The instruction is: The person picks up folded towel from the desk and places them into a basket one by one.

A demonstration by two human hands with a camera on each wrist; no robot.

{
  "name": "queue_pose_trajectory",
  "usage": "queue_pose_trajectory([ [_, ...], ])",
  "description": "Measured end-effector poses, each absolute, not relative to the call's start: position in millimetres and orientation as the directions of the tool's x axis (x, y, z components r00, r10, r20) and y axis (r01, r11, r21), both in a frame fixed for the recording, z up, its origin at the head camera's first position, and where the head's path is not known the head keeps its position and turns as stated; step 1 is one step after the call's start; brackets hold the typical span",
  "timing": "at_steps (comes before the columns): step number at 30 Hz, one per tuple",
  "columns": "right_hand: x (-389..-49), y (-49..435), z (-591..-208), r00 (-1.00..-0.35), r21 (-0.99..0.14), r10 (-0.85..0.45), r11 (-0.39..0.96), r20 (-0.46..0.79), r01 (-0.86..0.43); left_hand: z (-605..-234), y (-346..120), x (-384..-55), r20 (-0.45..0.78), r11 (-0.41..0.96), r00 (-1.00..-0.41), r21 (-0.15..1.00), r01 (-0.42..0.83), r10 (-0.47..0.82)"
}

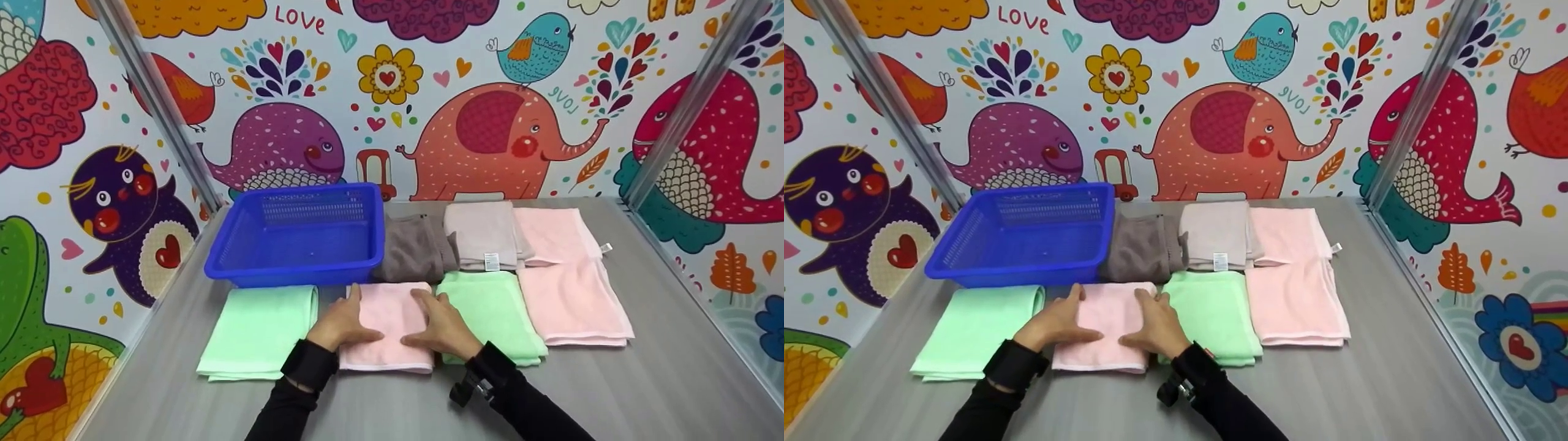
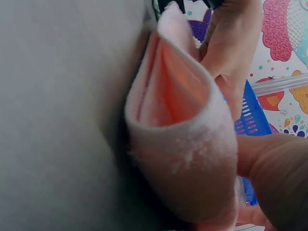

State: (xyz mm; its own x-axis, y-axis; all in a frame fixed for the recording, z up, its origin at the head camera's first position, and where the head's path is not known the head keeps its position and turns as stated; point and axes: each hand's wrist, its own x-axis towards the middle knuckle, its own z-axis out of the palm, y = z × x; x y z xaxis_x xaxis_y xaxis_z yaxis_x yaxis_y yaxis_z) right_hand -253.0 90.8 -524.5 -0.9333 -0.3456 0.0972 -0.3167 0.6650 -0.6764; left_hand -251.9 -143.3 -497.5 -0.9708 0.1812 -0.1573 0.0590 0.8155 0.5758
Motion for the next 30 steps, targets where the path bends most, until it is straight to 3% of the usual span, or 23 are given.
queue_pose_trajectory([
  [13,-264,99,-530,-0.862,-0.717,-0.483,0.545,0.157,-0.435,-501,-139,-255,-0.109,0.756,-0.927,0.617,0.219,0.358],
  [18,-267,103,-530,-0.825,-0.730,-0.530,0.483,0.195,-0.483,-504,-135,-254,-0.110,0.734,-0.921,0.642,0.221,0.374],
  [30,-270,104,-529,-0.814,-0.764,-0.570,0.475,0.110,-0.436,-504,-136,-256,-0.069,0.695,-0.915,0.673,0.251,0.397],
])
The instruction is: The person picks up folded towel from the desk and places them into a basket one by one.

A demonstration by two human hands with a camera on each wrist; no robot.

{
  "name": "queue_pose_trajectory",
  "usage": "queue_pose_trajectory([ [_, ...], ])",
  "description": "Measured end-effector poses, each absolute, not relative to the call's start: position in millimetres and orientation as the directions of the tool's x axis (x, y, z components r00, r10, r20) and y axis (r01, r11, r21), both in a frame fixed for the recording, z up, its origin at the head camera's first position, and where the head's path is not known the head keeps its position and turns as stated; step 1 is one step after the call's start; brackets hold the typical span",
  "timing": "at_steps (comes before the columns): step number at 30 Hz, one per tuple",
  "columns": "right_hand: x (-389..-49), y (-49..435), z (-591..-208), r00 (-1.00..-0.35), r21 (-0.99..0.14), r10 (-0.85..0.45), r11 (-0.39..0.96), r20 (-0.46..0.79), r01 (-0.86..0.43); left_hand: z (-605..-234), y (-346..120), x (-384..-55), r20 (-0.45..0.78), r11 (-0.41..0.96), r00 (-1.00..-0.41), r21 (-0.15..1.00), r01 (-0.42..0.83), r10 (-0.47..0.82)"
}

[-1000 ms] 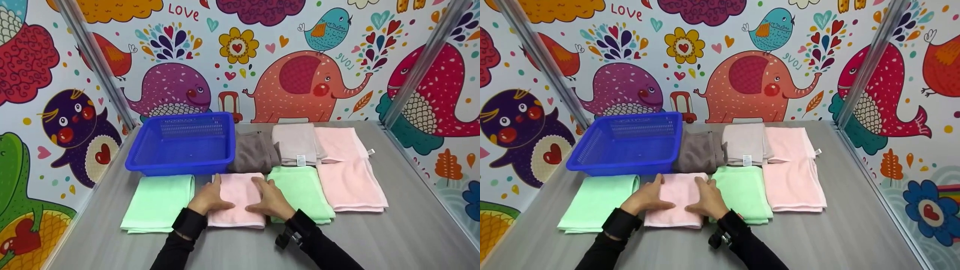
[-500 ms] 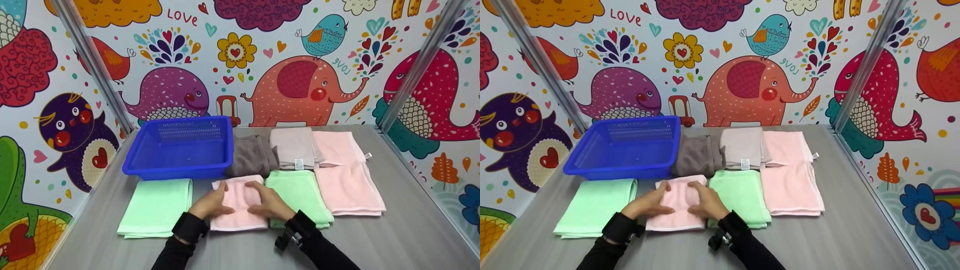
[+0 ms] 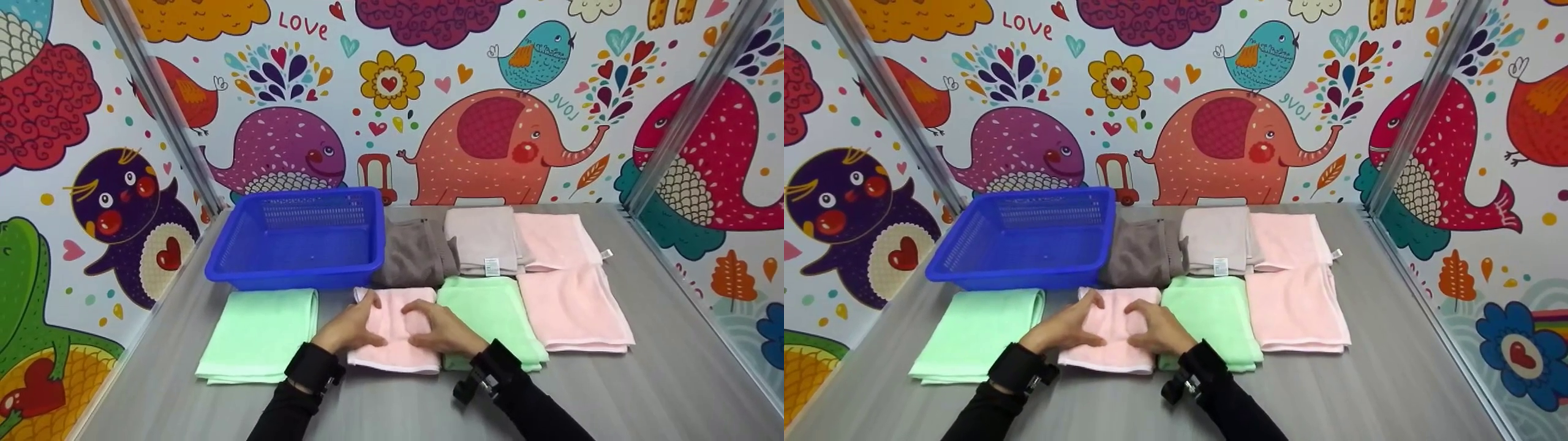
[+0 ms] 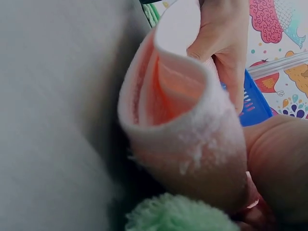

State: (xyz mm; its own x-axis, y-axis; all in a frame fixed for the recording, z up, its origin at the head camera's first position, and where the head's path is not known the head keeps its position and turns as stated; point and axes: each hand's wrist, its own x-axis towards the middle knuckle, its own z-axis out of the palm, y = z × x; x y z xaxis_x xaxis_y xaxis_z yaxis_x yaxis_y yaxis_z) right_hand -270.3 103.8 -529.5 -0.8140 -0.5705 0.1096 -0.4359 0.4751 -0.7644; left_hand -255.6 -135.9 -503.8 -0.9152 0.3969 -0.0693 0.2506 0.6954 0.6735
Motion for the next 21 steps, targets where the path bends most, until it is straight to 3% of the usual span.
queue_pose_trajectory([
  [8,-273,108,-526,-0.824,-0.779,-0.563,0.488,0.064,-0.394,-500,-134,-253,-0.047,0.698,-0.918,0.665,0.265,0.394],
  [21,-269,112,-502,-0.796,-0.737,-0.595,0.489,0.111,-0.468,-474,-135,-250,0.001,0.679,-0.898,0.654,0.334,0.441],
])
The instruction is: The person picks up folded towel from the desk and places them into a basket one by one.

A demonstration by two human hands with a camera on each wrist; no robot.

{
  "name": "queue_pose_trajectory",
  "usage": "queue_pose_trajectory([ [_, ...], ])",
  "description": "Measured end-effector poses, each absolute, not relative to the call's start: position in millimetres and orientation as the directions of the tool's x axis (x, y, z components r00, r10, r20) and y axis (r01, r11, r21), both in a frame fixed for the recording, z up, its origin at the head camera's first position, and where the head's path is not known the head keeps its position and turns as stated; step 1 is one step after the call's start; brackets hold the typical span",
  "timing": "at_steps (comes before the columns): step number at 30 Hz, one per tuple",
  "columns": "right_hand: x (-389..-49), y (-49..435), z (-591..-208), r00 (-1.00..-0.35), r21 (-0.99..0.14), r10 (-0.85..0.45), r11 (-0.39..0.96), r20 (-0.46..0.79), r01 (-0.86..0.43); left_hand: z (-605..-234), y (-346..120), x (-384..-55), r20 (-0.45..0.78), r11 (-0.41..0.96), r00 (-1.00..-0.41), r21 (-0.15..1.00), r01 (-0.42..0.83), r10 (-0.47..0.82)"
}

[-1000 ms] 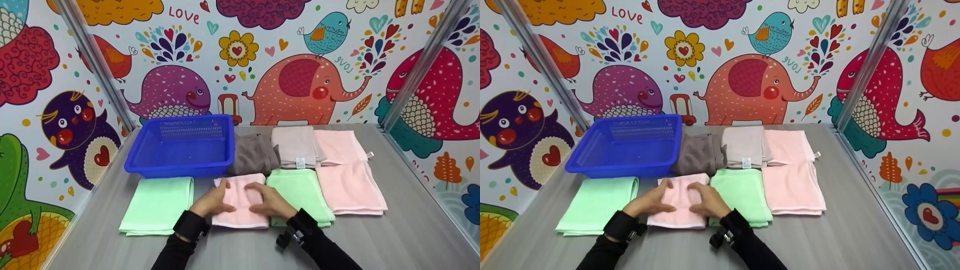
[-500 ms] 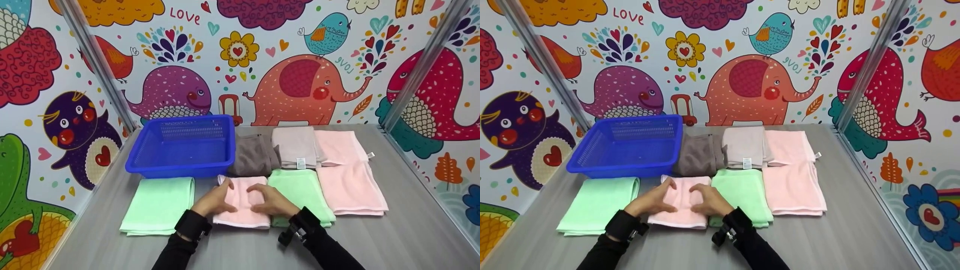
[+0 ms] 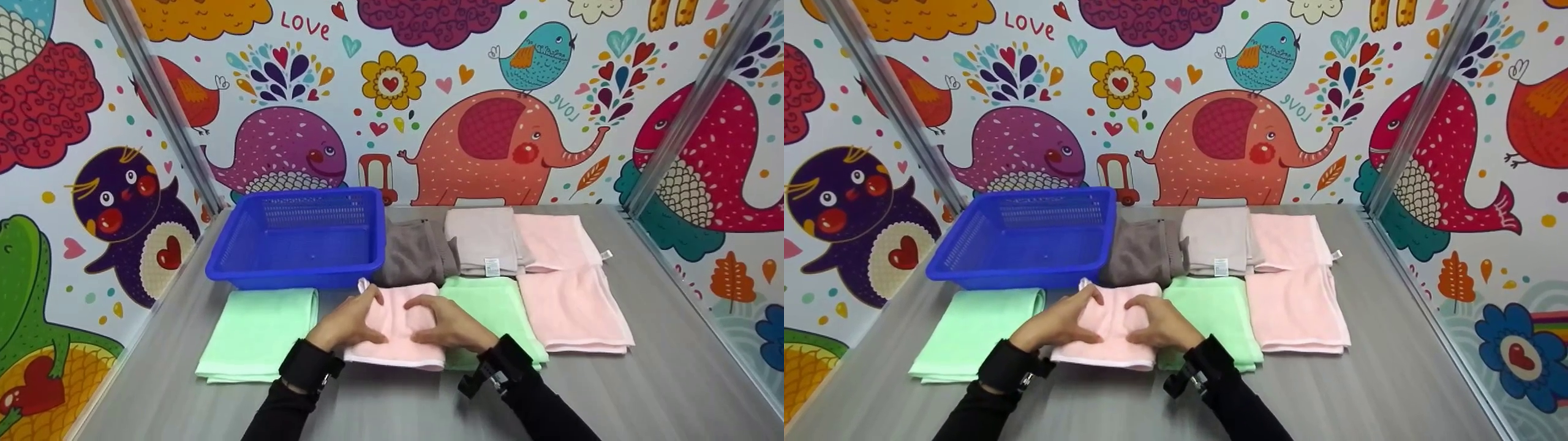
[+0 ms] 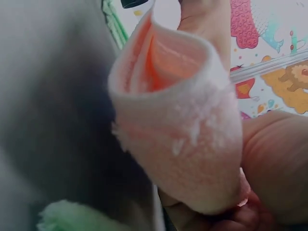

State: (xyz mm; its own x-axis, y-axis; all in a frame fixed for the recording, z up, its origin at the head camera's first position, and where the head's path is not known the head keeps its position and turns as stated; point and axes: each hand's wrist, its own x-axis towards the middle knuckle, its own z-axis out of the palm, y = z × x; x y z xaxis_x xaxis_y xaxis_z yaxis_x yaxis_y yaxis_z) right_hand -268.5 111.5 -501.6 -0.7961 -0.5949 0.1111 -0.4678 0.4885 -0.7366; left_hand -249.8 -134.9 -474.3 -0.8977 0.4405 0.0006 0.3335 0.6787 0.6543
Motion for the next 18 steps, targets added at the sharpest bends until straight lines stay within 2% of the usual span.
queue_pose_trajectory([
  [10,-259,113,-474,-0.796,-0.731,-0.572,0.456,0.197,-0.508,-447,-141,-242,0.100,0.654,-0.883,0.635,0.411,0.458],
  [18,-259,112,-459,-0.796,-0.704,-0.534,0.448,0.284,-0.551,-436,-143,-243,0.215,0.643,-0.892,0.627,0.439,0.399],
])
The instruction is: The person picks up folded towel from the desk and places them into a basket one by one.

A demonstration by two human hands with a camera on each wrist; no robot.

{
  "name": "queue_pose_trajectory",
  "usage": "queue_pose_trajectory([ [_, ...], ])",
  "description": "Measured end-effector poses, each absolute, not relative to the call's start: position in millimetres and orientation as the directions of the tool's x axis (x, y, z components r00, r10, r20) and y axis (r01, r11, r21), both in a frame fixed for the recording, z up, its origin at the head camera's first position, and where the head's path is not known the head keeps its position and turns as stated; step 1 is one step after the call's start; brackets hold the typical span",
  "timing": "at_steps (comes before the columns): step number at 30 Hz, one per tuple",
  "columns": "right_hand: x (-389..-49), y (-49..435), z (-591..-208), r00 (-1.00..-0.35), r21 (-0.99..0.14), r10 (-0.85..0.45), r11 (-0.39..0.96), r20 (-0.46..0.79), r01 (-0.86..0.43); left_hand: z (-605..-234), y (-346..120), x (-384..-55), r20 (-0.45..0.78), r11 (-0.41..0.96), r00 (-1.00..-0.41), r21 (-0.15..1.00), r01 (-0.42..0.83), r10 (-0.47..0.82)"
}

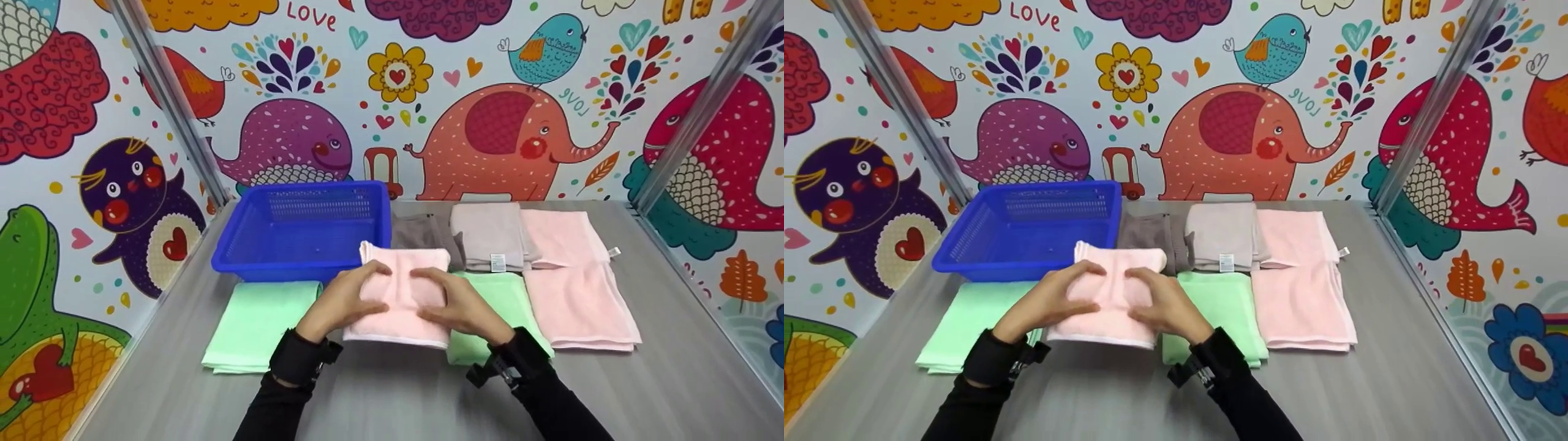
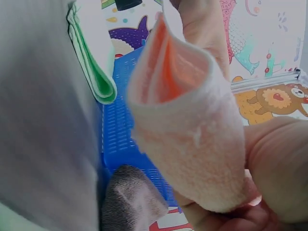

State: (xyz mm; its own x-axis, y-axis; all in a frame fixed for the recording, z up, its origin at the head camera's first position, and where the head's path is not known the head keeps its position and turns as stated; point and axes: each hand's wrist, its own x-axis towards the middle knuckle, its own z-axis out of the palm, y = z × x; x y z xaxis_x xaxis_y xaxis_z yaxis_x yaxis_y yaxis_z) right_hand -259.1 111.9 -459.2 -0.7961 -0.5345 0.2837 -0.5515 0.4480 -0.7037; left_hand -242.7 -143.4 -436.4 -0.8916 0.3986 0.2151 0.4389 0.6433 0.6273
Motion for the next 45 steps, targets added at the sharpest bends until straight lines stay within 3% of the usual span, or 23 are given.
queue_pose_trajectory([
  [9,-272,113,-443,-0.791,-0.727,-0.535,0.410,0.298,-0.551,-432,-147,-250,0.364,0.625,-0.878,0.619,0.476,0.309],
  [22,-289,104,-417,-0.798,-0.744,-0.502,0.378,0.334,-0.550,-417,-156,-255,0.457,0.585,-0.857,0.637,0.502,0.238],
  [32,-322,85,-399,-0.802,-0.724,-0.491,0.407,0.341,-0.557,-404,-170,-281,0.496,0.619,-0.849,0.613,0.491,0.182],
  [39,-350,68,-394,-0.781,-0.635,-0.486,0.470,0.392,-0.612,-404,-182,-304,0.498,0.626,-0.847,0.604,0.493,0.186],
  [45,-366,53,-394,-0.789,-0.646,-0.479,0.472,0.384,-0.601,-407,-191,-318,0.537,0.615,-0.829,0.604,0.507,0.156],
])
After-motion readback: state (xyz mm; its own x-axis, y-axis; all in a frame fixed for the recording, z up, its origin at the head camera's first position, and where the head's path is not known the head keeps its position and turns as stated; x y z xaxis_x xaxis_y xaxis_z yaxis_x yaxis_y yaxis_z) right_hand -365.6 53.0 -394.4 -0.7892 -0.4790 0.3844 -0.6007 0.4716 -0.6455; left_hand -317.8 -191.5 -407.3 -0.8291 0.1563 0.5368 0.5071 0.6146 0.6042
